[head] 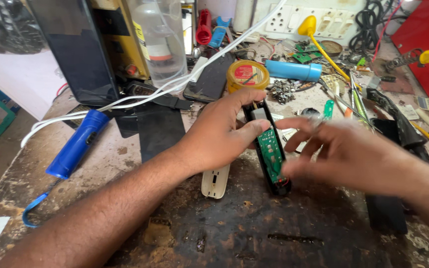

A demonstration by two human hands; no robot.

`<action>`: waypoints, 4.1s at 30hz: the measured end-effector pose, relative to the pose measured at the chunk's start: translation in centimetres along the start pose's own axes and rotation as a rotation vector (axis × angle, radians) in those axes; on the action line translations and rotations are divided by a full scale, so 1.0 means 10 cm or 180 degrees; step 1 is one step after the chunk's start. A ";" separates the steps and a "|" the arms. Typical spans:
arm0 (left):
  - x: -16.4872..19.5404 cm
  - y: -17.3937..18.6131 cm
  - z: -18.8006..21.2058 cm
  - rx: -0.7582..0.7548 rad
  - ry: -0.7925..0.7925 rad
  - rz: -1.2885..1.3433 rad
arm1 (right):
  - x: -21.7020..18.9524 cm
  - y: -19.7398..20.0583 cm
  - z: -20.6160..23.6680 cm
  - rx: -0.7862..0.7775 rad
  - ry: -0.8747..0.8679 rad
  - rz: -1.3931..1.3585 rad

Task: The person unscrews the back cover of a black handheld electronic device, removes the cover, and then uses tweezers to detach a ribbon cable from the circuit board. They remove the battery and a small metal component, then reinsert the battery and metal component into the device housing.

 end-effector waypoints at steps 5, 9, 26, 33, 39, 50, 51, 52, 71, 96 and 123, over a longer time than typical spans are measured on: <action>0.14 -0.13 0.07 -0.0379 -0.0407 -0.0215 | 0.00 0.85 0.10 0.1455 0.0282 0.0578; 0.29 -0.24 0.13 -0.0435 -0.0770 -0.0656 | -0.01 0.98 0.15 0.1601 0.0468 0.2208; 0.67 -0.19 0.25 -0.1311 0.0214 -0.2045 | 0.27 1.35 0.11 0.2119 0.0574 0.1089; 0.86 -0.29 0.42 -0.1269 0.0120 -0.2003 | 0.47 1.19 -0.13 0.1661 0.0170 0.1371; 0.75 -0.21 0.33 -0.0876 -0.0064 -0.1742 | 0.44 1.06 -0.10 0.1637 -0.0296 0.1786; 0.49 -0.22 0.28 -0.0794 0.0073 -0.1515 | -0.26 0.87 0.25 0.0952 0.1837 -0.1980; 0.45 -0.25 0.28 -0.0963 0.0177 -0.1586 | -0.31 0.83 0.28 0.0869 0.1970 -0.2117; 0.40 -0.28 0.29 -0.1130 0.0280 -0.1660 | -0.35 0.79 0.32 0.0962 0.2032 -0.1780; 0.39 -0.30 0.24 -0.0997 0.0211 -0.1482 | 0.02 0.24 -0.11 0.0973 0.0625 -0.1636; 0.37 -0.30 0.27 -0.0886 0.0088 -0.1546 | 0.12 0.01 -0.11 0.1049 0.0183 -0.0581; 0.37 -0.30 0.26 -0.0918 0.0152 -0.1585 | -0.06 0.01 -0.08 0.0960 0.1057 -0.0899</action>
Point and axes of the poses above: each hand's wrist, its own z-axis away from the middle knuckle, its own y-axis out of the back of the hand, x = y × z, the point moved 9 cm from there along -z, towards the middle knuckle, and after that the axes turned 15 degrees about -z, right-handed, at the moved point
